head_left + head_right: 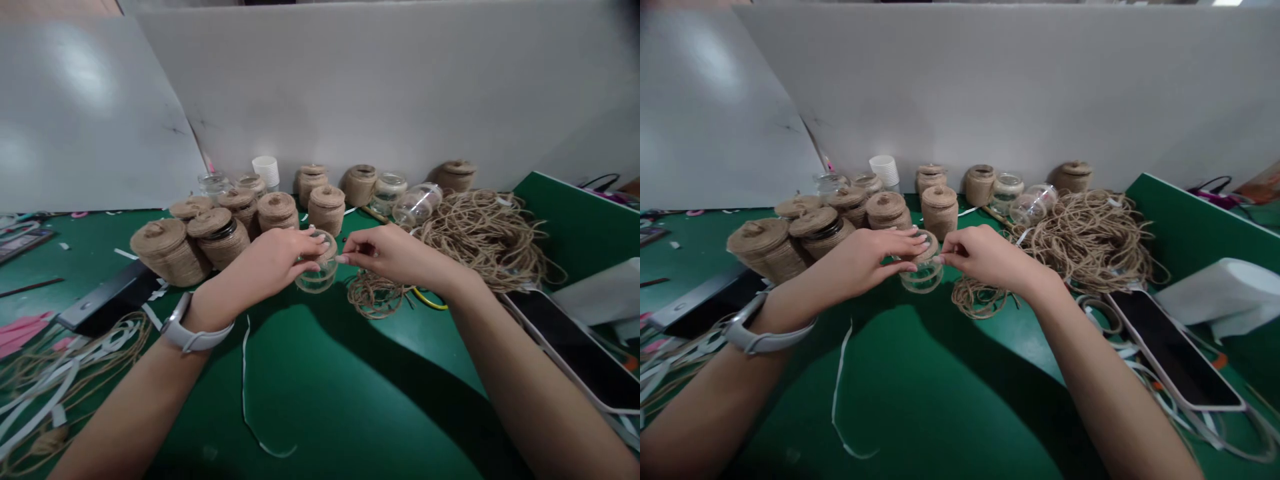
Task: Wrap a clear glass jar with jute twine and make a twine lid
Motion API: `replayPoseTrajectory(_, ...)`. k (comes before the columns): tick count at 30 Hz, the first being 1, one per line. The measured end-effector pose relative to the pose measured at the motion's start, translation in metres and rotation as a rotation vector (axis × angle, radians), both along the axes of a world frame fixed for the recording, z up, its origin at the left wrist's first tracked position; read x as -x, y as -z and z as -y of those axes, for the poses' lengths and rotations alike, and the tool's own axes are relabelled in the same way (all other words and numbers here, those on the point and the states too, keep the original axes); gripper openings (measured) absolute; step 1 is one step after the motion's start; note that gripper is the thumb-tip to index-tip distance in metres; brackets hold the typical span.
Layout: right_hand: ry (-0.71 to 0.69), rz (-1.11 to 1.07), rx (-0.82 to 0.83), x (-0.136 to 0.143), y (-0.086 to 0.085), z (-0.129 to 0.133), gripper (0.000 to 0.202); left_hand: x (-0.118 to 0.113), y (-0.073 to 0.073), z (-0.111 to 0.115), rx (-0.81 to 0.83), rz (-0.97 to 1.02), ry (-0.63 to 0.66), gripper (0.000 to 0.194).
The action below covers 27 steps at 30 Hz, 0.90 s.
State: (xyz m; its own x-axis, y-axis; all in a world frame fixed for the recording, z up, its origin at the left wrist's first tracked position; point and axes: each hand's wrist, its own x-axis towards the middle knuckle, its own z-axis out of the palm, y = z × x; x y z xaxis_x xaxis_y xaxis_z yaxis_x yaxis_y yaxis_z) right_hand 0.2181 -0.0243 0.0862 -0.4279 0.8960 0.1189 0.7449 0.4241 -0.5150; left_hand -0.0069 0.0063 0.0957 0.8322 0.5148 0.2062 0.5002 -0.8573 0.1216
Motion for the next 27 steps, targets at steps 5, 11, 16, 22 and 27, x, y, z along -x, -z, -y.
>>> replayPoseTrajectory(5, 0.007, -0.010, -0.010, 0.002, -0.001, 0.001, 0.019, 0.006, -0.004, 0.000, 0.065, 0.035, 0.015, 0.030)
replayPoseTrajectory(11, 0.032, 0.009, 0.007, -0.002, 0.006, -0.005, 0.027, 0.008, -0.005, -0.003, 0.117, 0.049, 0.024, 0.029)
replayPoseTrajectory(16, 0.027, -0.022, 0.001, 0.000, 0.004, -0.004, 0.020, 0.011, -0.005, -0.007, 0.153, 0.081, 0.050, 0.031)
replayPoseTrajectory(22, 0.031, -0.007, -0.003, 0.004, 0.003, -0.003, 0.017, 0.008, -0.008, 0.000, 0.112, 0.030, 0.030, 0.026)
replayPoseTrajectory(27, 0.027, 0.010, -0.009, 0.005, 0.004, -0.004, 0.018, -0.004, -0.003, 0.008, -0.114, 0.007, -0.023, 0.030)
